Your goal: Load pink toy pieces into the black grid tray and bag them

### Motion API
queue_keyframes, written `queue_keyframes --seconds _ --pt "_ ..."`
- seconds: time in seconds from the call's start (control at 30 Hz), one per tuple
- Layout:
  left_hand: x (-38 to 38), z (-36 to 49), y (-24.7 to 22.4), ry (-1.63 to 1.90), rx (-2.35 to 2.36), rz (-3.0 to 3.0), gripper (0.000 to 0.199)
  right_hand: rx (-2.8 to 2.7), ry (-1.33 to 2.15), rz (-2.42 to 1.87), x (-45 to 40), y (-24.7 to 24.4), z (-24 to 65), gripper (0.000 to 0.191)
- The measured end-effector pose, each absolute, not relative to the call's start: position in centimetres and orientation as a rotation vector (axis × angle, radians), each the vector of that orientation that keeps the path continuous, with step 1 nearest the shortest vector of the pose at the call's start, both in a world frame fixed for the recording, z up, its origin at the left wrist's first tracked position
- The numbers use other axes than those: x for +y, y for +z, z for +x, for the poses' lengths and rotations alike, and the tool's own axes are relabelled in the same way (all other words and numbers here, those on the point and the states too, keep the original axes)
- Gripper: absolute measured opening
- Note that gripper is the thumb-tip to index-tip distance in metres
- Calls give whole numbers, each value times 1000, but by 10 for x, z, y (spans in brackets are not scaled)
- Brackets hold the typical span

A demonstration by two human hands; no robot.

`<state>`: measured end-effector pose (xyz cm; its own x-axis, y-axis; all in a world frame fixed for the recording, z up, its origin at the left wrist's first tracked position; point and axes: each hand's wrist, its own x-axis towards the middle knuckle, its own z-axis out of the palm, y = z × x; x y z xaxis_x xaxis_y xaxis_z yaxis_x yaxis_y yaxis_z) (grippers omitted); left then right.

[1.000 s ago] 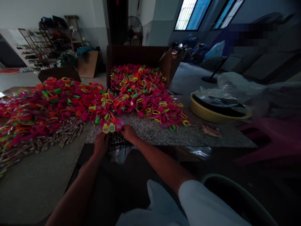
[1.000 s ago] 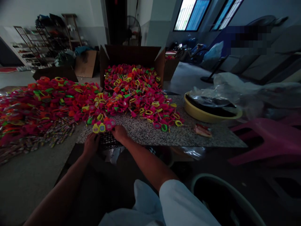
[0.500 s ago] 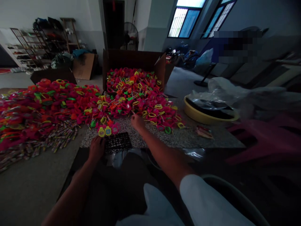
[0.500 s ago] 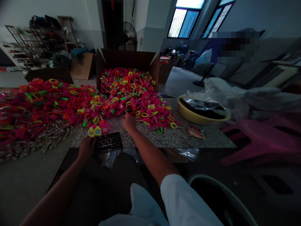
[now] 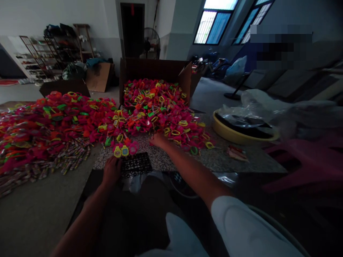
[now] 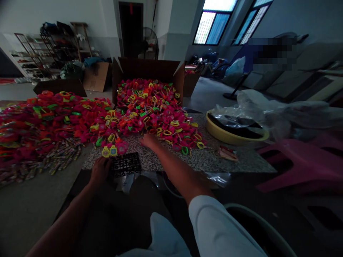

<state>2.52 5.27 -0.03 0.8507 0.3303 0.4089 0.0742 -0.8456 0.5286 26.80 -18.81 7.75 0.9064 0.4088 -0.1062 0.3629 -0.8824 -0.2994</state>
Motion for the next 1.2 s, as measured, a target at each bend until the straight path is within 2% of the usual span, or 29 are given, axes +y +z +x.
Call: queue_keyframes --seconds 0.07,0.2,0.33,0.43,0.53,0.73,0.97,1.2 --pt "53 25 0 686 300 2514 23 -577 197 -2787 -190 77 268 49" --pt "53 25 -1 687 287 2508 24 -665 79 -2785 -197 72 272 39" --pt "54 24 -4 696 305 2519 19 -1000 140 -2801 -201 62 270 59" --pt "55 21 -5 721 338 2552 20 -1087 168 -2807 -201 60 267 48" --pt "57 20 -5 726 375 2566 20 -913 158 -2816 -199 69 273 36" --pt "58 19 -6 733 382 2574 16 -396 13 -2835 -189 88 308 39" --pt "61 20 -5 697 367 2591 19 -309 16 -2806 -180 78 320 37" --pt "64 20 -3 679 350 2591 20 -313 -89 -2643 -195 83 272 31"
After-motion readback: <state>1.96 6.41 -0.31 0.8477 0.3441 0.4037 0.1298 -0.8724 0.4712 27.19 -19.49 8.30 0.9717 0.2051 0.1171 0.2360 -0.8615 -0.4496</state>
